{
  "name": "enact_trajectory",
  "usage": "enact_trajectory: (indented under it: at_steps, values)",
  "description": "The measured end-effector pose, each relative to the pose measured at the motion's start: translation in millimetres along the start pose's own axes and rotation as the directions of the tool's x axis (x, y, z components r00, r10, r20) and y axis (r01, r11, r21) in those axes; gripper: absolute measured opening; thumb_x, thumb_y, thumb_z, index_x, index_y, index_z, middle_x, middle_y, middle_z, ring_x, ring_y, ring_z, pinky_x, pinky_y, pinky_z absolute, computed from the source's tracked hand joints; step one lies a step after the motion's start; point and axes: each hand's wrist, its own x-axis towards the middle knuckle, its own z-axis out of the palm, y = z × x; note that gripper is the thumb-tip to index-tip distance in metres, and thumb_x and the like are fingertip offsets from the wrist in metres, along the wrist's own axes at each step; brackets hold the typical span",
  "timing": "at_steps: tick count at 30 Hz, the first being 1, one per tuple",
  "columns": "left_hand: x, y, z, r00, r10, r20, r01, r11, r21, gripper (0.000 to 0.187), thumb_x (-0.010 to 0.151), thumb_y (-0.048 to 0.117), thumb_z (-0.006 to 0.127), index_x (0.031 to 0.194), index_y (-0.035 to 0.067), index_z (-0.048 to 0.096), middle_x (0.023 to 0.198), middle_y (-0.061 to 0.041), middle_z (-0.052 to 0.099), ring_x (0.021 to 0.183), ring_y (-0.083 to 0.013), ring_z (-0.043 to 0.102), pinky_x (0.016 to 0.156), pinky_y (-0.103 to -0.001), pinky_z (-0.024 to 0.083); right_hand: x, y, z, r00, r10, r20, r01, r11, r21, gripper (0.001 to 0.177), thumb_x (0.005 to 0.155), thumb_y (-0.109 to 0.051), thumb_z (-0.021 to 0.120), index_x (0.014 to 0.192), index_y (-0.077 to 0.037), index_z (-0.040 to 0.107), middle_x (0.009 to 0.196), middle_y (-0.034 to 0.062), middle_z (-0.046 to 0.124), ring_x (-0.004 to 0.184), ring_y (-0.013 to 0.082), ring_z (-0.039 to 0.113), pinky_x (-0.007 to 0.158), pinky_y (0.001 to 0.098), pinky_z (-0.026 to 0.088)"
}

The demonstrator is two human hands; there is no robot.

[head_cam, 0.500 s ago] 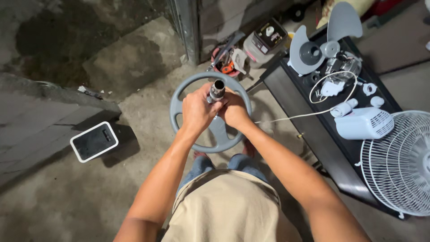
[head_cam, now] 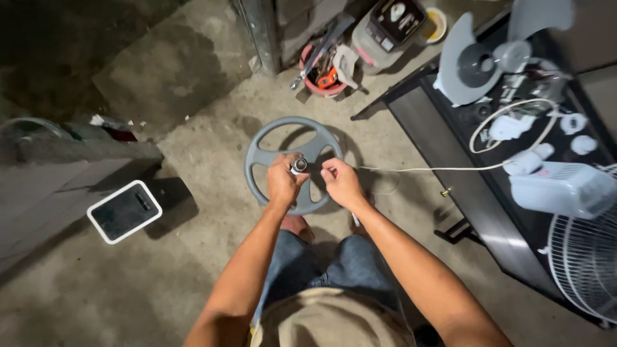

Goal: The person attaches a white fan pole to a grey steering wheel using a screwdriver. They repeatedly align the pole, insert screws, and tighten them to secure the connection.

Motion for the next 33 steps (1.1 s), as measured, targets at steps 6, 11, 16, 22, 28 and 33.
enact_trajectory:
  at_steps: [6, 11, 16, 22, 28, 33]
  values:
    - [17.5, -75.9, 51.6, 0.983, -0.184, 0.029, 0.183, 0.983, 0.033, 0.059, 0.057, -0.002, 0.090, 0.112, 0.010, 0.075, 0.100, -0.013, 0.067, 0.090, -0.0320, 0.069, 0.080, -0.041, 0.055, 36.8, 83.1, 34.6, 0.997, 0.015, -0.080, -0.020, 0.998, -0.060, 0.028, 0.088, -0.003, 0.066, 0.116, -0.007, 0.064, 0.088, 0.0083, 0.073, 0.079, 0.0191, 0.071, 0.074, 0.0340, 0.057]
    - [40.1, -133.3, 85.2, 0.981, -0.192, 0.017, 0.188, 0.973, 0.132, 0.060, 0.054, 0.001, 0.093, 0.111, 0.011, 0.075, 0.102, -0.014, 0.067, 0.093, -0.0345, 0.068, 0.083, -0.043, 0.055, 54.4, 93.8, 44.9, 0.962, 0.271, 0.043, -0.274, 0.948, 0.162, 0.036, 0.096, -0.008, 0.061, 0.130, -0.008, 0.051, 0.092, 0.0059, 0.066, 0.073, 0.0167, 0.070, 0.064, 0.0348, 0.055]
    - [51.7, -185.0, 124.7, 0.964, -0.264, 0.033, 0.251, 0.944, 0.215, 0.059, 0.058, 0.003, 0.092, 0.113, 0.015, 0.075, 0.107, -0.012, 0.069, 0.097, -0.0331, 0.070, 0.085, -0.042, 0.056, 71.5, 122.8, 52.5, 0.986, 0.164, 0.013, -0.163, 0.964, 0.209, 0.037, 0.097, -0.011, 0.067, 0.130, -0.006, 0.053, 0.090, 0.0061, 0.066, 0.071, 0.0131, 0.065, 0.066, 0.0275, 0.054]
    - [61.5, -226.6, 152.5, 0.964, -0.267, 0.013, 0.260, 0.948, 0.184, 0.054, 0.063, 0.001, 0.089, 0.113, 0.013, 0.074, 0.113, -0.011, 0.070, 0.102, -0.0328, 0.070, 0.089, -0.041, 0.056, 78.8, 166.6, 53.3, 0.966, 0.259, 0.008, -0.252, 0.928, 0.275, 0.028, 0.095, -0.015, 0.071, 0.121, -0.006, 0.063, 0.086, 0.0034, 0.068, 0.071, 0.0083, 0.062, 0.064, 0.0254, 0.054]
    - [66.6, -240.6, 168.2, 0.931, -0.364, -0.017, 0.361, 0.915, 0.181, 0.048, 0.068, 0.001, 0.084, 0.114, 0.013, 0.076, 0.114, -0.011, 0.072, 0.102, -0.0319, 0.070, 0.089, -0.041, 0.055, 71.5, 154.3, 25.1, 0.914, 0.406, 0.018, -0.406, 0.910, 0.078, 0.023, 0.097, -0.021, 0.068, 0.117, -0.011, 0.064, 0.087, -0.0014, 0.073, 0.069, 0.0045, 0.064, 0.064, 0.0225, 0.051]
    - [67.1, -250.6, 171.5, 0.914, -0.398, -0.082, 0.404, 0.911, 0.080, 0.043, 0.071, 0.006, 0.083, 0.113, 0.012, 0.074, 0.108, -0.014, 0.076, 0.097, -0.0303, 0.075, 0.087, -0.039, 0.058, 75.4, 164.3, 18.7, 0.927, 0.363, 0.090, -0.372, 0.868, 0.329, 0.023, 0.099, -0.020, 0.064, 0.120, -0.010, 0.060, 0.087, 0.0002, 0.067, 0.070, 0.0054, 0.060, 0.059, 0.0238, 0.053]
